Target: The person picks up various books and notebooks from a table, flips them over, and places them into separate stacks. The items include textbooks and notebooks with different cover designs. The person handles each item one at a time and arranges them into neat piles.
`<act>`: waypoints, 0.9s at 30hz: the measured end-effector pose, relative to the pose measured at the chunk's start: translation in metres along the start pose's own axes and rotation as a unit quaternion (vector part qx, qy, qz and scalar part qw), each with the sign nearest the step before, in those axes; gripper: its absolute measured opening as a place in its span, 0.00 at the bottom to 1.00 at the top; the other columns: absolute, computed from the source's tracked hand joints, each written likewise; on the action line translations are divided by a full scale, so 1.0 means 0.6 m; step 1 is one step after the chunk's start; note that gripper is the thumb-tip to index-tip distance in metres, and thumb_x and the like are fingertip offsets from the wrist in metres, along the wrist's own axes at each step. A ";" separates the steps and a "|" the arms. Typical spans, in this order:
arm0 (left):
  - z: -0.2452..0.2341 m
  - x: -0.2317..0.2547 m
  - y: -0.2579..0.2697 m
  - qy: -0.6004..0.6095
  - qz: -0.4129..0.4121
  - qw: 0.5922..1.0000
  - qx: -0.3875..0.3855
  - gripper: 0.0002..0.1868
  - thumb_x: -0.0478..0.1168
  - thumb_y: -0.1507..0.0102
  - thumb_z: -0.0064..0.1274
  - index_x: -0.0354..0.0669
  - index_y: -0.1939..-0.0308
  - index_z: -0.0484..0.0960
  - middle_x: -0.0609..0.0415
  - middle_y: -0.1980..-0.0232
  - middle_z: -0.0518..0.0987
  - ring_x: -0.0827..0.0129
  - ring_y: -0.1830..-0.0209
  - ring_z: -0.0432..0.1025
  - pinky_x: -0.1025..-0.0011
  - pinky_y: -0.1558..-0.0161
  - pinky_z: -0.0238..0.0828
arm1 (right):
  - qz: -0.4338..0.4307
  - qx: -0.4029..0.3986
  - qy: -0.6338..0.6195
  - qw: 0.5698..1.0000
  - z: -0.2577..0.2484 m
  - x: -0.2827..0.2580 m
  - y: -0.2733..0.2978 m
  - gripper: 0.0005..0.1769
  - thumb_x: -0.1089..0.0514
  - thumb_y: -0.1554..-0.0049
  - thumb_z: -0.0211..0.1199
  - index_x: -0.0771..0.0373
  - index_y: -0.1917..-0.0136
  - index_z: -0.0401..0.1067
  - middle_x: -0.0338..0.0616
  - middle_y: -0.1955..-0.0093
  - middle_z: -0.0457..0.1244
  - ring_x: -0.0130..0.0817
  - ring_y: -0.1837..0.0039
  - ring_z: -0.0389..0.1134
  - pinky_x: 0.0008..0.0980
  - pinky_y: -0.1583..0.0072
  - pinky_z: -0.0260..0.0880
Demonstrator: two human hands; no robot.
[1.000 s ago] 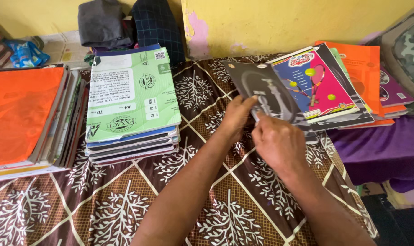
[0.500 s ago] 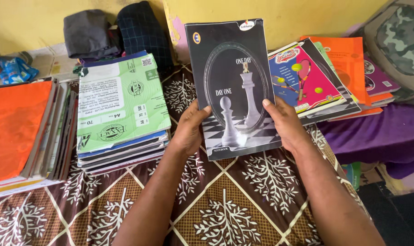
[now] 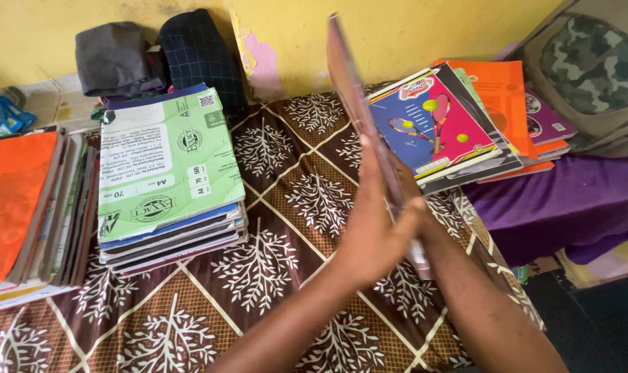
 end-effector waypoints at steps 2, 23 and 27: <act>0.037 0.025 -0.006 -0.119 -0.014 0.993 0.019 0.55 0.48 0.34 0.53 0.20 0.22 0.32 0.19 0.19 0.34 0.27 0.16 0.32 0.43 0.20 0.36 | -0.058 -0.077 -0.130 0.987 0.008 -0.017 0.026 0.46 0.32 0.35 0.43 0.59 0.15 0.42 0.53 0.17 0.52 0.39 0.26 0.60 0.32 0.32 0.62; -0.042 0.030 0.013 -0.023 -0.218 0.976 0.008 0.44 0.36 0.33 0.38 0.42 0.15 0.37 0.30 0.26 0.66 0.44 0.30 0.67 0.58 0.32 0.67 | -0.130 0.198 0.133 0.962 -0.049 -0.074 -0.012 0.30 0.57 0.33 0.57 0.69 0.21 0.60 0.53 0.24 0.61 0.36 0.26 0.64 0.31 0.26 0.63; -0.127 -0.004 0.017 -0.003 -0.066 0.983 0.172 0.28 0.32 0.28 0.39 0.33 0.23 0.57 0.39 0.30 0.75 0.60 0.32 0.72 0.67 0.34 0.67 | -0.308 0.167 0.194 0.917 -0.025 -0.123 0.026 0.32 0.69 0.30 0.56 0.71 0.16 0.54 0.52 0.16 0.55 0.37 0.17 0.58 0.35 0.18 0.56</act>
Point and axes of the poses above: each hand's wrist, its own y-axis away from the middle knuckle, its own z-axis out of the palm, x = y × z, the point moved 4 cm from there along -y, towards the middle knuckle
